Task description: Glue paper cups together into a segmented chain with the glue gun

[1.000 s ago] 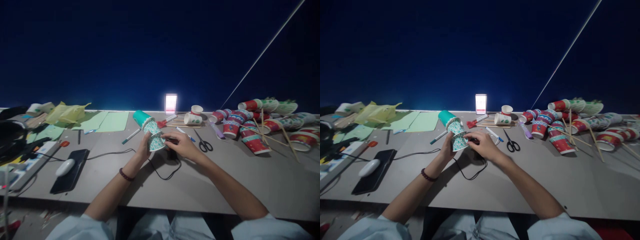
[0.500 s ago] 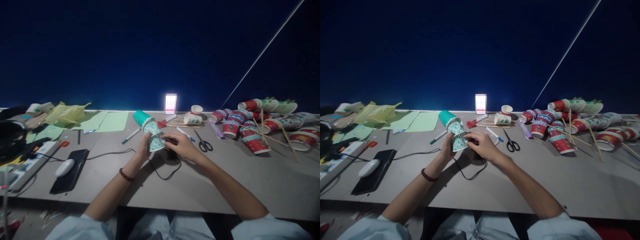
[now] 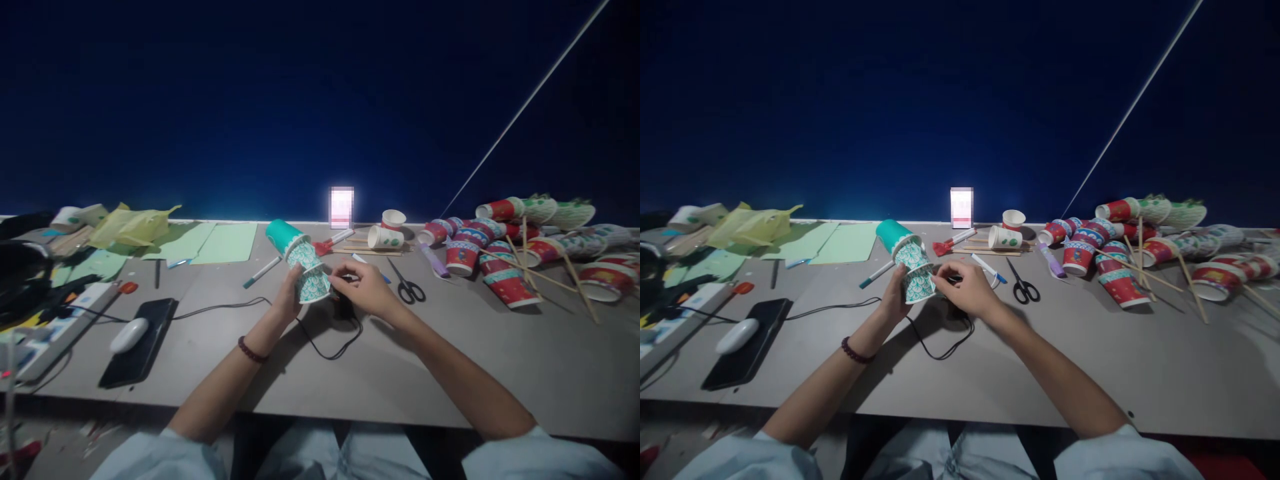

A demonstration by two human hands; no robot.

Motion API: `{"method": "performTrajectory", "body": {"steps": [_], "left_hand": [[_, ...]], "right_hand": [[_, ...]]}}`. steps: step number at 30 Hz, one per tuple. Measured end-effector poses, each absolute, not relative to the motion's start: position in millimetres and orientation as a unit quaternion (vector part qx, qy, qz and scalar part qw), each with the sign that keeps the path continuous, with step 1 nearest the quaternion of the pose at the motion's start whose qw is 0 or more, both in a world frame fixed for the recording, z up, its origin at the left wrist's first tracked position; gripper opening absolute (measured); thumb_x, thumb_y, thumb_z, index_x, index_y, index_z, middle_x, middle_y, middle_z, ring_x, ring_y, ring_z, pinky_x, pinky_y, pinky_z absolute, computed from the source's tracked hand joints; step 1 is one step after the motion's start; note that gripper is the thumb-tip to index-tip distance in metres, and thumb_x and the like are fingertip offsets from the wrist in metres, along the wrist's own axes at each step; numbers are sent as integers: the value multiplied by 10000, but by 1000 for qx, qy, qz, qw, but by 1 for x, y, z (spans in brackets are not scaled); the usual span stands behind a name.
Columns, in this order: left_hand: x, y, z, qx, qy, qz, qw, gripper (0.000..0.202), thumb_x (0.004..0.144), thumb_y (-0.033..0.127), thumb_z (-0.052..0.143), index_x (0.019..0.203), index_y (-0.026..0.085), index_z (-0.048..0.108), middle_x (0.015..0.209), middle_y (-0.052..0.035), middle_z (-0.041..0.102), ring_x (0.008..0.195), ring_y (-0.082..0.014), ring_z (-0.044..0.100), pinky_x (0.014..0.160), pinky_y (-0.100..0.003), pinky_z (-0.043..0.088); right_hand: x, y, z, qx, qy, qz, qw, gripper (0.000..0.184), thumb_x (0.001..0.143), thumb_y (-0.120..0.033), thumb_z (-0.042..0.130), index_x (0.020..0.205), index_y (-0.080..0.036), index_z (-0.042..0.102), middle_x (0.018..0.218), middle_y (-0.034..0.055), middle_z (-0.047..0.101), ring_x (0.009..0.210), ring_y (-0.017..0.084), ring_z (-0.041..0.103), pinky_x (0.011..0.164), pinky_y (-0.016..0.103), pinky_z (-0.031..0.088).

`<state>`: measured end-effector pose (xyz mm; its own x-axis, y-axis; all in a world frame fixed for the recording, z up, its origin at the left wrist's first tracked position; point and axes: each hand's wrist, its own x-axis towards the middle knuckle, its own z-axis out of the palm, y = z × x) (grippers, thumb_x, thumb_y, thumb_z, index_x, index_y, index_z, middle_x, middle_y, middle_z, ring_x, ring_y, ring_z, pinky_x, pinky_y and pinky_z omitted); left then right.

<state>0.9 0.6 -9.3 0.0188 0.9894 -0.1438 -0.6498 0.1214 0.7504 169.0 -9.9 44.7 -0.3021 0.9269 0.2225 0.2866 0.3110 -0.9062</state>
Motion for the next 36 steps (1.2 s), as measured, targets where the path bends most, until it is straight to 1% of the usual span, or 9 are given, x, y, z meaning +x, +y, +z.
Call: {"method": "performTrajectory", "body": {"steps": [3,7,11,21,24,29,36], "left_hand": [[1,0,-12,262,335,615,664,561,646,479,764,1054,134,593,954,-110,731,1000,-302,674,909,-408,522],[1,0,-15,279,327,615,661,556,634,482,776,1035,142,597,955,-110,731,1006,-304,672,920,-406,514],[1,0,-14,279,329,617,658,570,622,489,782,1029,138,594,948,-108,731,1020,-309,666,919,-407,516],[2,-1,-12,275,322,617,663,616,621,493,785,1087,140,591,1013,-117,724,1046,-314,655,928,-400,511],[2,0,-12,280,320,618,661,621,623,494,785,1096,142,590,1029,-119,720,1035,-313,660,923,-398,511],[2,0,-14,290,322,618,656,617,620,510,783,1070,132,596,996,-115,724,1025,-317,661,910,-404,515],[1,1,-17,292,325,618,653,630,622,513,783,1091,141,589,1011,-115,721,1010,-316,665,889,-407,522]], "right_hand": [[168,-10,46,-449,-712,372,393,170,786,-307,613,669,-186,631,707,24,653,640,135,580,557,249,481],[166,-10,45,-444,-725,355,389,179,796,-265,596,632,-194,616,680,18,651,618,134,573,557,253,458],[166,-10,43,-434,-734,340,396,164,807,-230,578,651,-193,611,686,16,644,629,132,575,564,251,463],[165,-13,42,-426,-739,325,409,153,824,-242,558,683,-199,600,730,37,631,719,163,599,562,255,485],[164,-14,41,-421,-739,323,415,151,826,-241,557,687,-196,597,728,34,627,707,157,594,553,246,480],[163,-13,39,-414,-752,298,418,146,828,-217,562,688,-184,589,714,23,618,685,142,578,556,233,467],[162,-14,39,-416,-752,288,424,145,820,-184,557,677,-183,575,710,22,611,669,134,566,535,223,456]]}}
